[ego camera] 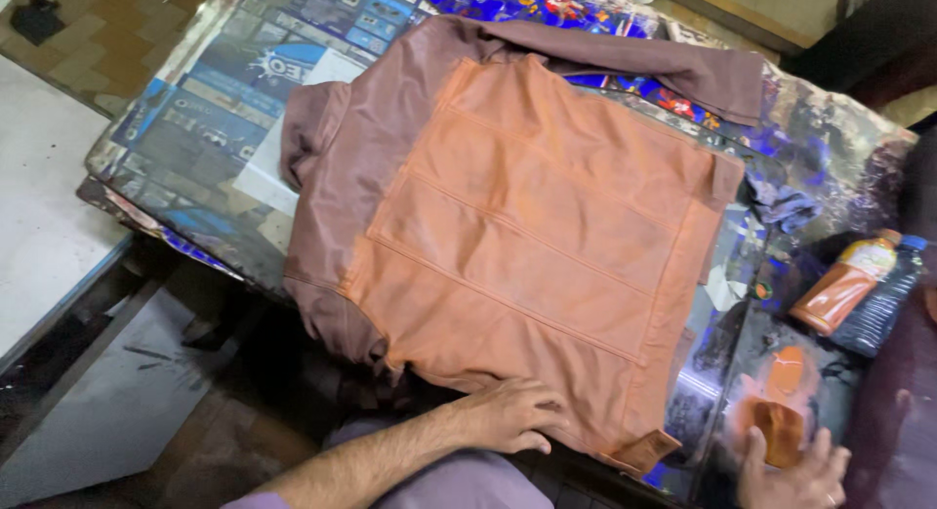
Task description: The person rubs orange dye into the front panel of a leather jacket laid on a work table, using a small sponge. They periodically dip the sponge into a dye bottle to reload it, smooth and reposition the jacket, and work the dye across different sections of the panel.
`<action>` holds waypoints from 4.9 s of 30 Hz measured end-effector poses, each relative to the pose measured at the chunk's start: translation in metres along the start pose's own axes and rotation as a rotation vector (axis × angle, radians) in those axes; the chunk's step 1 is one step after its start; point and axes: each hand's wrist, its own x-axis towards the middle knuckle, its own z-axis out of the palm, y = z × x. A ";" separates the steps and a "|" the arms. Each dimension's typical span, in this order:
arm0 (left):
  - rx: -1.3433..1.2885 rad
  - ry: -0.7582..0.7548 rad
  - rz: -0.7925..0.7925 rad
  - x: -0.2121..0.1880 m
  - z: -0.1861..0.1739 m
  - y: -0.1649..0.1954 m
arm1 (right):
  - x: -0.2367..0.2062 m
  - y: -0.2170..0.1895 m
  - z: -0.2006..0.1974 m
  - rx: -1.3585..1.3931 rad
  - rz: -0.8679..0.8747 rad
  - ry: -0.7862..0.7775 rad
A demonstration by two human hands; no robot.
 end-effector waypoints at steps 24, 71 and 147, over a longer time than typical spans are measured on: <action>-0.725 1.107 -0.908 -0.265 -0.389 -0.279 | -0.081 -0.312 -0.086 1.300 1.079 0.004; -1.233 0.621 -0.793 -0.260 -0.425 -0.255 | -0.078 -0.369 -0.161 1.413 0.801 0.041; 0.298 1.140 -0.885 -0.199 -0.282 -0.159 | 0.142 -0.208 0.049 0.548 0.037 -0.315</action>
